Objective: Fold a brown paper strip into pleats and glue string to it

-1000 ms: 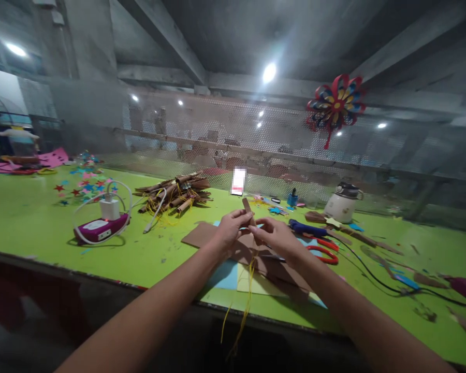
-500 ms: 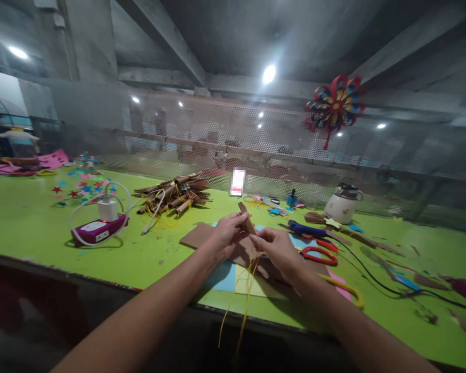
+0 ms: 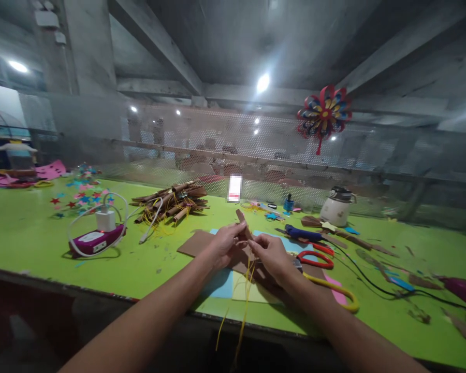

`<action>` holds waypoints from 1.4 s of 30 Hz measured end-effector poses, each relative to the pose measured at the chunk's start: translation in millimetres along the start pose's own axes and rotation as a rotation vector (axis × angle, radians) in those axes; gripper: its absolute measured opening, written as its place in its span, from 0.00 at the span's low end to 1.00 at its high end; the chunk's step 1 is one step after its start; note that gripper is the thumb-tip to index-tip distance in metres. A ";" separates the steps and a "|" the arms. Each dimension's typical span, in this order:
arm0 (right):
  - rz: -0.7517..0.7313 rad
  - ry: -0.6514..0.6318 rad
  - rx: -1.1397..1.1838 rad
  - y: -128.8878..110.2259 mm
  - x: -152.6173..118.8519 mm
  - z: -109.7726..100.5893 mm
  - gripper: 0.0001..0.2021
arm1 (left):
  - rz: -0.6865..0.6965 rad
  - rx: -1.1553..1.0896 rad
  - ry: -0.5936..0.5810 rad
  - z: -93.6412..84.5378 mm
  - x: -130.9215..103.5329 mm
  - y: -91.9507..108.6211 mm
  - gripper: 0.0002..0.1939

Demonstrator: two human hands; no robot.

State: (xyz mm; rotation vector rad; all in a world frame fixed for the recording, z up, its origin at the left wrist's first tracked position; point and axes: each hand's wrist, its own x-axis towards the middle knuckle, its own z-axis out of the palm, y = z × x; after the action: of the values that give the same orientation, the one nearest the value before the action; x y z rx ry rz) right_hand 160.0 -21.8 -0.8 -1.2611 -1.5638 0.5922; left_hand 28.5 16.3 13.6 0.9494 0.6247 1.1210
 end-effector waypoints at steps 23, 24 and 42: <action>-0.061 -0.049 0.008 0.6 1.0 4.1 0.16 | 0.015 0.010 0.016 -1.1 1.8 -5.7 0.10; -0.047 -0.050 0.020 1.2 1.4 4.0 0.16 | 0.017 0.003 0.004 -1.2 2.2 -5.8 0.10; -0.024 -0.243 0.079 -7.2 -6.5 2.0 0.12 | 0.124 -0.194 0.263 -11.8 13.6 4.3 0.11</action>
State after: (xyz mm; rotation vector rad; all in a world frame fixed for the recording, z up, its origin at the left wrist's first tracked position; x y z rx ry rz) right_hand 154.9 -29.7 1.9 -1.1420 -1.7339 0.8081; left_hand 21.4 33.3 12.1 0.6872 0.6615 1.4048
